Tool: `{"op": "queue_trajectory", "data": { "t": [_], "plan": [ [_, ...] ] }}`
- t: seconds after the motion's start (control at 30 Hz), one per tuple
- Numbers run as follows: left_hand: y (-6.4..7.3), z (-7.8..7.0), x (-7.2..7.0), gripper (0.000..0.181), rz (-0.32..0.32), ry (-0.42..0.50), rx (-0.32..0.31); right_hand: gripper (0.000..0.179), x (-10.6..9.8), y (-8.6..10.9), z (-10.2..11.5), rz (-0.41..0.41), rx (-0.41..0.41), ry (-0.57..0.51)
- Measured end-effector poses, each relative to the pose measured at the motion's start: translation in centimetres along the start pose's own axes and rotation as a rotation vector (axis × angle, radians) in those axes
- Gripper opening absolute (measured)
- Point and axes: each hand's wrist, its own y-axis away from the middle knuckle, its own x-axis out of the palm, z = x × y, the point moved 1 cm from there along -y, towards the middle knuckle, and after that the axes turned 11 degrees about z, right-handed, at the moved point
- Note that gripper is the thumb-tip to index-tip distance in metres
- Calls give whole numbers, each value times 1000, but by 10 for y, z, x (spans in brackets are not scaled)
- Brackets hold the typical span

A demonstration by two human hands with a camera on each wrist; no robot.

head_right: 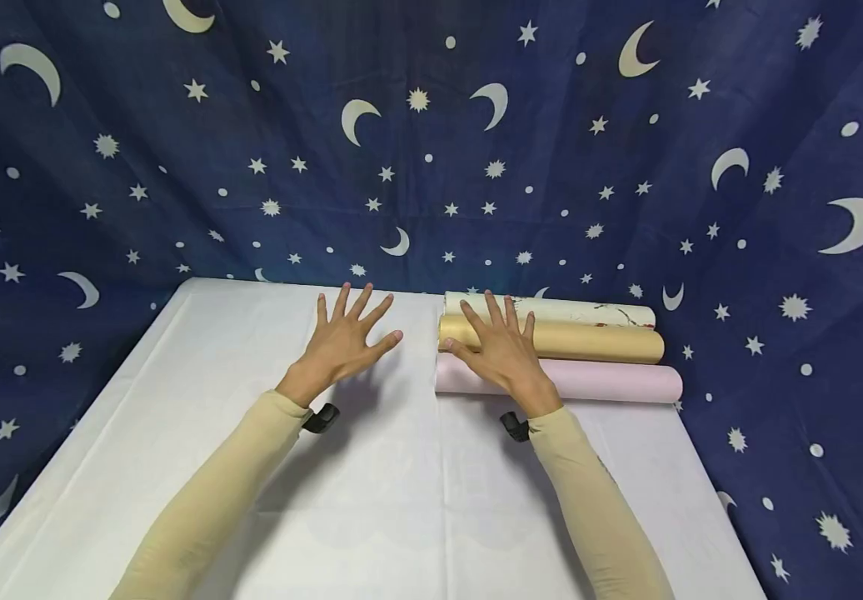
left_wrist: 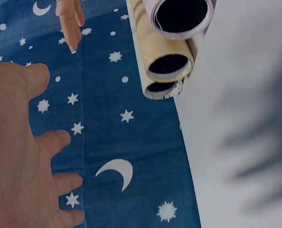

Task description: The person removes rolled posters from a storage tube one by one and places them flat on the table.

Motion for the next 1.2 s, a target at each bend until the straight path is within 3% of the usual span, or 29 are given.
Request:
{"op": "queue_trajectory", "data": {
  "t": [0.47, 0.8, 1.2],
  "plan": [
    [-8, -21, 16, 77, -33, -24, 58, 77, 10, 29, -45, -34, 9, 4],
    [-13, -48, 31, 80, -43, 1, 129, 72, 16, 48, -71, -74, -7, -14],
    [-25, -75, 45, 82, -19, -49, 133, 83, 22, 59, -100, -74, -13, 9]
  ]
}}
